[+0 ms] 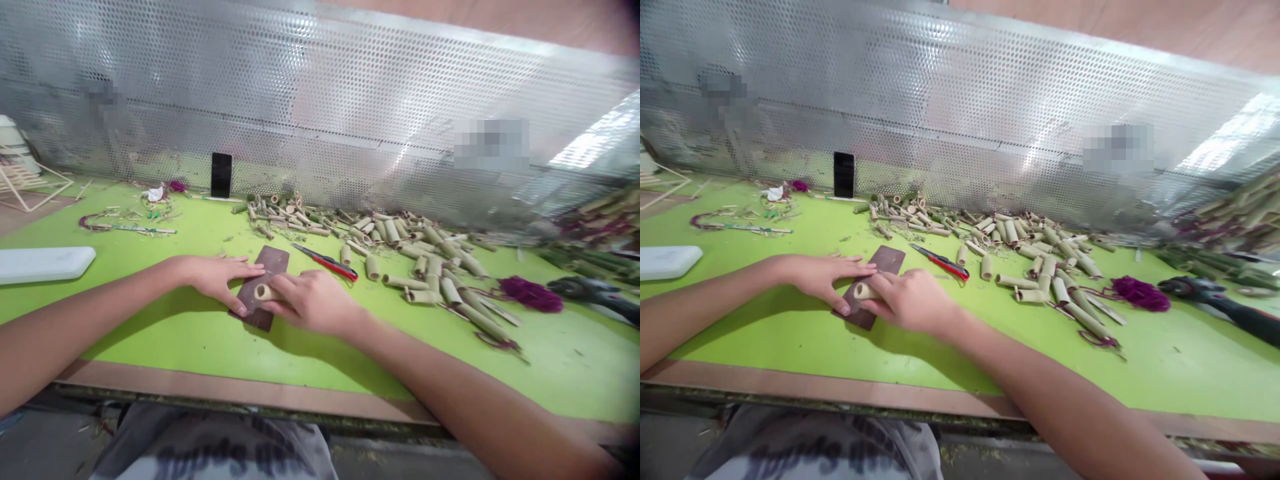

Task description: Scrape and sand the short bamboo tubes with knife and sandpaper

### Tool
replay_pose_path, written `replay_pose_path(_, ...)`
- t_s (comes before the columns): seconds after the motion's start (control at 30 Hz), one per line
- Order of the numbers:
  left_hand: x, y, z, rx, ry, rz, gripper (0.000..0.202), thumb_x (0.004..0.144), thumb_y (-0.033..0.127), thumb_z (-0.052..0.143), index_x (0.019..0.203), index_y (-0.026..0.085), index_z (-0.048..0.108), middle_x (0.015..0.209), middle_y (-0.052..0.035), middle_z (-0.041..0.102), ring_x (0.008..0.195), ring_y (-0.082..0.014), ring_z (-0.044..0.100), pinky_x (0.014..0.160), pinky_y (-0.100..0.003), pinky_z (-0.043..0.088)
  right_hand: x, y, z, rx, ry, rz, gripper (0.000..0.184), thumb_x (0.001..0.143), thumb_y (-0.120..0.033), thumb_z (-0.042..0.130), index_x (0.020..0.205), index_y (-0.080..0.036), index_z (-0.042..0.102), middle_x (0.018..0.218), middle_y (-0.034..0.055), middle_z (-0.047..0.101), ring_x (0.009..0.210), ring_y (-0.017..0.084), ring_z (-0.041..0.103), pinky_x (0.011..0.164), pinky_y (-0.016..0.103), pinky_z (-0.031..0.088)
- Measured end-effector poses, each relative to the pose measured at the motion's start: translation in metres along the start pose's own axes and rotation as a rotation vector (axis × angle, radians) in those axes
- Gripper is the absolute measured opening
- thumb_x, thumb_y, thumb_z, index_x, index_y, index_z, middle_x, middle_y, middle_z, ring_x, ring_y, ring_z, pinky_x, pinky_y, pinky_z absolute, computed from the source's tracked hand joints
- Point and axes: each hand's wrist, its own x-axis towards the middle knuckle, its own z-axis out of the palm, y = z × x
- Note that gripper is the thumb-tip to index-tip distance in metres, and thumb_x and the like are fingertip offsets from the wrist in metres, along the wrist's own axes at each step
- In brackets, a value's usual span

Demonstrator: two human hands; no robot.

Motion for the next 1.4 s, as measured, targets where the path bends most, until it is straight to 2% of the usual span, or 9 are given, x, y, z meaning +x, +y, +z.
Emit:
replay_pose_path(0.1, 0.000, 0.000, 0.000, -0.002, 0.004, -0.001, 0.113, 0.074, 0.079, 0.064, 0.162, 0.030, 0.012, 0.168, -0.0035, 0.009, 0.154, -0.0365, 0.004, 0.124, -0.052, 0.011, 0.002, 0.005, -0.001, 0.319, 0.113, 0.238, 0.041, 0.100, -0.053, 0.040, 0.087, -0.019, 0.060, 0.070, 0.0030, 0.062, 0.060, 0.016, 0.054, 0.059, 0.029, 0.037)
replay_pose_path(0.27, -0.002, 0.006, -0.003, 0.020, -0.006, -0.015, 0.110, 0.076, 0.080, 0.060, 0.161, 0.032, 0.010, 0.168, -0.0013, 0.007, 0.154, -0.0356, 0.004, 0.123, -0.055, 0.008, 0.012, 0.018, 0.012, 1.060, 0.218, 0.596, 0.044, 0.096, -0.061, 0.043, 0.095, -0.021, 0.060, 0.081, 0.0037, 0.065, 0.071, 0.019, 0.060, 0.064, 0.031, 0.048)
replay_pose_path(0.33, -0.003, 0.008, -0.004, 0.033, -0.011, -0.024, 0.110, 0.076, 0.080, 0.061, 0.161, 0.032, 0.011, 0.168, -0.0015, 0.007, 0.154, -0.0357, 0.003, 0.123, -0.055, 0.008, 0.014, 0.023, 0.019, 1.289, 0.209, 0.672, 0.043, 0.096, -0.060, 0.043, 0.097, -0.020, 0.061, 0.077, 0.0038, 0.065, 0.065, 0.018, 0.060, 0.057, 0.030, 0.047)
replay_pose_path(0.43, -0.004, 0.010, -0.006, 0.039, -0.017, -0.050, 0.111, 0.074, 0.081, 0.061, 0.162, 0.032, 0.011, 0.168, -0.0036, 0.005, 0.154, -0.0373, 0.002, 0.122, -0.056, 0.011, 0.017, 0.027, 0.025, 1.466, 0.213, 0.699, 0.043, 0.099, -0.055, 0.039, 0.103, -0.019, 0.061, 0.077, 0.0041, 0.067, 0.059, 0.015, 0.058, 0.050, 0.027, 0.044)
replay_pose_path(0.6, -0.005, 0.011, -0.006, 0.035, -0.020, -0.064, 0.112, 0.074, 0.081, 0.061, 0.162, 0.032, 0.011, 0.168, -0.0054, 0.003, 0.153, -0.0408, 0.003, 0.122, -0.058, 0.013, 0.018, 0.025, 0.021, 1.605, 0.247, 0.715, 0.033, 0.101, -0.046, 0.041, 0.095, -0.019, 0.059, 0.073, 0.0024, 0.066, 0.051, 0.012, 0.053, 0.044, 0.022, 0.041)
replay_pose_path(0.83, -0.005, 0.010, -0.005, 0.032, -0.009, -0.052, 0.111, 0.075, 0.081, 0.060, 0.162, 0.033, 0.011, 0.168, -0.0055, 0.004, 0.153, -0.0398, 0.005, 0.121, -0.057, 0.014, 0.019, 0.026, 0.019, 1.707, 0.255, 0.778, 0.023, 0.100, -0.037, 0.047, 0.085, -0.021, 0.056, 0.062, -0.0034, 0.058, 0.049, 0.010, 0.052, 0.049, 0.021, 0.046)
replay_pose_path(1.13, -0.005, 0.012, -0.006, 0.018, -0.016, -0.070, 0.112, 0.074, 0.080, 0.062, 0.162, 0.032, 0.011, 0.168, -0.0056, 0.002, 0.153, -0.0413, 0.003, 0.121, -0.059, 0.011, 0.015, 0.030, 0.023, 1.548, 0.228, 0.686, 0.022, 0.093, -0.045, 0.060, 0.095, -0.024, 0.056, 0.082, 0.0012, 0.063, 0.064, 0.014, 0.057, 0.052, 0.024, 0.045)
replay_pose_path(1.3, -0.004, 0.009, -0.005, 0.030, -0.003, -0.060, 0.112, 0.074, 0.081, 0.061, 0.162, 0.032, 0.012, 0.168, -0.0074, 0.004, 0.152, -0.0412, 0.005, 0.121, -0.059, 0.013, 0.013, 0.036, 0.029, 1.513, 0.189, 0.607, 0.036, 0.086, -0.051, 0.068, 0.106, -0.023, 0.061, 0.088, 0.0025, 0.067, 0.069, 0.014, 0.059, 0.057, 0.026, 0.047)
replay_pose_path(1.4, -0.002, 0.006, -0.003, 0.024, -0.006, -0.024, 0.111, 0.074, 0.080, 0.062, 0.161, 0.034, 0.012, 0.168, -0.0042, 0.009, 0.153, -0.0378, 0.005, 0.122, -0.056, 0.013, 0.012, 0.033, 0.027, 1.397, 0.181, 0.597, 0.036, 0.086, -0.048, 0.068, 0.109, -0.022, 0.062, 0.091, 0.0029, 0.067, 0.073, 0.014, 0.060, 0.059, 0.025, 0.048)
